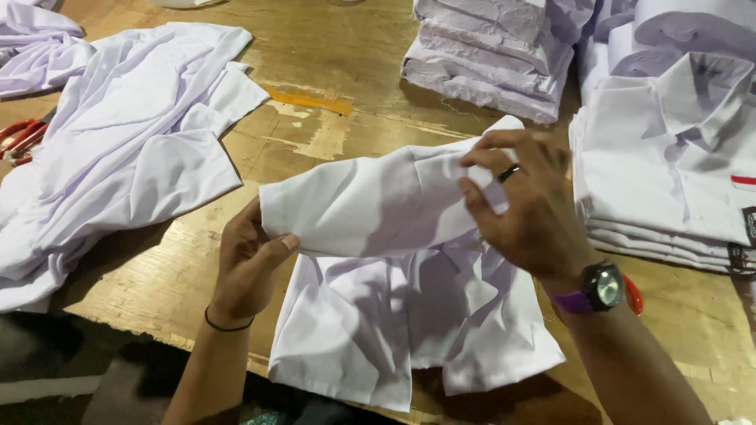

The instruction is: Folding a white shirt and trimming loose threads with scissors on a workbench.

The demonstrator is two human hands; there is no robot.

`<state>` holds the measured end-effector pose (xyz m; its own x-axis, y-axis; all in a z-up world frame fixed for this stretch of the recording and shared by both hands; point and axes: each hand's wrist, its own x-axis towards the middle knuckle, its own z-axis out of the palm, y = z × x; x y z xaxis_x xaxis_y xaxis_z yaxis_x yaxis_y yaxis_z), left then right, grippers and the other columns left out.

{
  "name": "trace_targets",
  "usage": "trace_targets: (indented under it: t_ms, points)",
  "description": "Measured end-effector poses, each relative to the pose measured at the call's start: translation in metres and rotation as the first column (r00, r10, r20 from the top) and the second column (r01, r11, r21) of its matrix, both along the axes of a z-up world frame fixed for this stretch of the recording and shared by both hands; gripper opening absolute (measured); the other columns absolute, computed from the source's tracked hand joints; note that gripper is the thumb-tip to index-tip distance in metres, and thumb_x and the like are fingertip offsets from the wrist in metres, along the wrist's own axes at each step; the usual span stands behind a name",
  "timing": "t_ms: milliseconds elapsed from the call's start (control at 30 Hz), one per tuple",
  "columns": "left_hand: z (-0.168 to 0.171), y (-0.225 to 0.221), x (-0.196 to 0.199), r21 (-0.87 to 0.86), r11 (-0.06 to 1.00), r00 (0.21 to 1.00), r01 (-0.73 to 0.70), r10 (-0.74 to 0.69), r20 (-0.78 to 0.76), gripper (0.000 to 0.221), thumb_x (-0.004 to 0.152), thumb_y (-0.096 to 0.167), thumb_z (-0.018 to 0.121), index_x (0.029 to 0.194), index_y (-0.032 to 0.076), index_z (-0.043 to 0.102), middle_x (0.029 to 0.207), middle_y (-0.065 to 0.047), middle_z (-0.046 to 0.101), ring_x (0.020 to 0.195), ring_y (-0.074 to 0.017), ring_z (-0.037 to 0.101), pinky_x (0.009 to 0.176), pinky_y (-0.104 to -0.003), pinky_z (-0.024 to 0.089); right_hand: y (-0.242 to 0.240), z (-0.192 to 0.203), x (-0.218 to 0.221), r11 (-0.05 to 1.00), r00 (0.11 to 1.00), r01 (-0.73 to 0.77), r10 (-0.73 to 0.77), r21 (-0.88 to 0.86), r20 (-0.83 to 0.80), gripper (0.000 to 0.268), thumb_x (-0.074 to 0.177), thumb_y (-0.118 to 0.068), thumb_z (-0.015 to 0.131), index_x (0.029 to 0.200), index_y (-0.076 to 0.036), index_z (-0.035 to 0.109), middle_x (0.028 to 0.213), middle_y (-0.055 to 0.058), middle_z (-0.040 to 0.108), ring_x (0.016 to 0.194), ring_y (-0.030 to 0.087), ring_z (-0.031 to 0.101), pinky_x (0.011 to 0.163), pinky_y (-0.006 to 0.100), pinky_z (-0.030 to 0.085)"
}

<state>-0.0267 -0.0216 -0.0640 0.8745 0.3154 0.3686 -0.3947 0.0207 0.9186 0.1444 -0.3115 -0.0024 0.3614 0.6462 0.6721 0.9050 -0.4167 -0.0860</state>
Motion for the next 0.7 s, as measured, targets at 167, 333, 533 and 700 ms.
trace_targets:
  t_ms: [167, 333, 533, 700]
  points:
    - [0.007, -0.008, -0.001, 0.016, 1.0, 1.0, 0.004, -0.004, 0.007, 0.044, 0.085, 0.011, 0.064, 0.125, -0.006, 0.06, 0.109, -0.009, 0.067, 0.105, -0.0208, 0.064, 0.09, -0.031, 0.052, 0.03, 0.005, -0.014, 0.992, 0.99, -0.127, 0.125, -0.022, -0.07, 0.029, 0.098, -0.029, 0.072, 0.121, -0.012, 0.069, 0.121, 0.011, 0.06, 0.113, 0.033, 0.052, 0.095, 0.045, 0.033]
    - [0.002, -0.008, -0.003, -0.031, 0.999, 0.998, 0.039, -0.038, 0.042, 0.047, 0.086, 0.009, 0.066, 0.129, -0.007, 0.059, 0.116, -0.012, 0.068, 0.111, -0.0241, 0.065, 0.095, -0.035, 0.055, 0.04, -0.005, -0.005, 0.987, 0.983, -0.158, 0.159, 0.018, -0.096, 0.014, 0.097, -0.02, 0.075, 0.111, -0.015, 0.076, 0.121, 0.003, 0.064, 0.111, 0.029, 0.053, 0.093, 0.044, 0.03]
    - [0.003, -0.005, -0.004, 0.009, 1.0, 0.999, 0.017, -0.017, 0.046, 0.047, 0.087, 0.012, 0.065, 0.13, -0.006, 0.059, 0.116, -0.011, 0.068, 0.112, -0.0236, 0.065, 0.095, -0.034, 0.054, 0.021, 0.012, -0.013, 0.984, 0.934, -0.174, 0.178, 0.042, -0.31, 0.007, 0.094, -0.017, 0.072, 0.1, -0.016, 0.069, 0.115, 0.005, 0.064, 0.111, 0.027, 0.055, 0.1, 0.045, 0.034]
    - [0.004, -0.003, -0.003, 0.017, 0.999, 0.997, 0.032, -0.033, 0.065, 0.043, 0.09, 0.013, 0.065, 0.128, -0.005, 0.061, 0.109, -0.007, 0.067, 0.103, -0.019, 0.064, 0.089, -0.031, 0.053, -0.015, 0.032, -0.017, 0.981, 0.784, -0.181, 0.19, 0.075, -0.591, 0.004, 0.086, -0.009, 0.061, 0.085, -0.01, 0.064, 0.097, 0.004, 0.068, 0.09, 0.016, 0.064, 0.084, 0.03, 0.051]
